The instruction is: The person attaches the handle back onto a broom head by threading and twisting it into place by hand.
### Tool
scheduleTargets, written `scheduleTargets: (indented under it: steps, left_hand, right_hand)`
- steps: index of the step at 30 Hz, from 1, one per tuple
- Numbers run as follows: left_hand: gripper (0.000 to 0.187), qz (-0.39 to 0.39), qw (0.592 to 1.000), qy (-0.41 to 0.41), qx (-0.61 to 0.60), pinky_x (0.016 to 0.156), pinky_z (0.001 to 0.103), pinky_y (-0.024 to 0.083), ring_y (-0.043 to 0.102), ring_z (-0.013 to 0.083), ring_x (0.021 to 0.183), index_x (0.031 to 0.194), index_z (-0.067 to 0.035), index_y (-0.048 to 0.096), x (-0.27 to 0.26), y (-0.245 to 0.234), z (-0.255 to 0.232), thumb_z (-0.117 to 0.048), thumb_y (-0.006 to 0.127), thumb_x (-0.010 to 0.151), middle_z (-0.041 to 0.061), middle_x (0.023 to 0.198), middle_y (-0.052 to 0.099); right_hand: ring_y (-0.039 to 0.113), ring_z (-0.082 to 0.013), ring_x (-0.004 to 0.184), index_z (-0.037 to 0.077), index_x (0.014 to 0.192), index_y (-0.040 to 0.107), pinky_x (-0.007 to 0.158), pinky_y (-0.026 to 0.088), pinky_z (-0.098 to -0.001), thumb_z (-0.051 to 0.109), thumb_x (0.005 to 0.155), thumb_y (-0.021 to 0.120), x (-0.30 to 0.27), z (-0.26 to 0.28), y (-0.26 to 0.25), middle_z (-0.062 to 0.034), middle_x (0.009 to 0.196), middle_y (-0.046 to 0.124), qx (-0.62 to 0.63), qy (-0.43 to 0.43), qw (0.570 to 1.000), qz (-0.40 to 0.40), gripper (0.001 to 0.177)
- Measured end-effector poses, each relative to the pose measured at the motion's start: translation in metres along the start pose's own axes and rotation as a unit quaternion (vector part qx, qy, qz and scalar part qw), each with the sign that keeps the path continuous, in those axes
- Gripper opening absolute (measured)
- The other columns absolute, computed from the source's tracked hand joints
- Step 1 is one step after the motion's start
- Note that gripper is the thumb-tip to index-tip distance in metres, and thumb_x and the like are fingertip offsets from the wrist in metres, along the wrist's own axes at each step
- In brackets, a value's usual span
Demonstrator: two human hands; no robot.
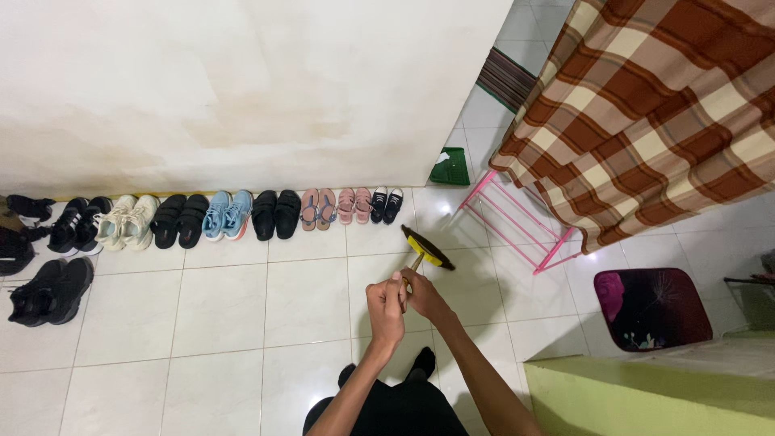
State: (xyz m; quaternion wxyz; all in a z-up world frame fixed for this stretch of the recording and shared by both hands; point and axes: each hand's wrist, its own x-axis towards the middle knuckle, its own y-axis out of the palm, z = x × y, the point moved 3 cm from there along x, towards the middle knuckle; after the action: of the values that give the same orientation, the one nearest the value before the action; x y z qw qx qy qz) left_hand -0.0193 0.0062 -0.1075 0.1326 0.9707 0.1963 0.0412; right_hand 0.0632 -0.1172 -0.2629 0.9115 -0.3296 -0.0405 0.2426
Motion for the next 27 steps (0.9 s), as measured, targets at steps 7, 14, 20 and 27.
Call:
scheduleTargets:
  steps: [7,14,20,27]
  left_hand:
    - [0.059,0.003,1.000,-0.022,0.013,0.044,0.030,0.024,0.030,0.0091,0.044,0.051,-0.006,0.037,-0.016,-0.024,-0.012,-0.026,0.050,0.105,0.000,0.045,0.036]
    - [0.058,-0.009,0.999,-0.030,-0.016,0.044,0.030,0.024,0.031,0.0092,0.046,0.053,-0.006,0.038,-0.017,-0.056,-0.035,-0.028,0.048,0.106,-0.001,0.049,0.037]
    - [0.055,-0.023,0.998,-0.047,-0.036,0.045,0.029,0.022,0.030,0.0088,0.047,0.055,-0.008,0.038,-0.021,-0.080,-0.064,-0.027,0.049,0.105,-0.001,0.052,0.036]
    - [0.055,-0.005,0.998,-0.049,-0.026,0.043,0.029,0.023,0.028,0.0084,0.045,0.055,-0.009,0.036,-0.016,-0.086,-0.083,-0.028,0.045,0.106,-0.002,0.050,0.033]
  right_hand:
    - [0.068,-0.0405,0.101,-0.003,0.111,0.063,0.086,0.053,-0.0446,0.013,0.088,0.067,-0.019,0.031,0.015,-0.0216,0.109,0.072,0.017,0.026,0.999,0.027,0.028]
    - [0.068,-0.0398,0.098,-0.001,0.110,0.059,0.083,0.053,-0.0458,0.013,0.088,0.070,-0.035,0.067,0.037,-0.0201,0.105,0.069,0.028,0.027,0.999,0.031,0.028]
    - [0.068,-0.0394,0.095,0.000,0.109,0.059,0.081,0.052,-0.0466,0.013,0.088,0.068,-0.051,0.101,0.051,-0.0195,0.104,0.069,0.014,0.009,0.999,0.031,0.027]
    - [0.069,-0.0346,0.083,0.002,0.106,0.063,0.076,0.052,-0.0429,0.020,0.089,0.069,-0.052,0.111,0.057,-0.0171,0.094,0.071,-0.043,0.023,0.997,0.057,0.025]
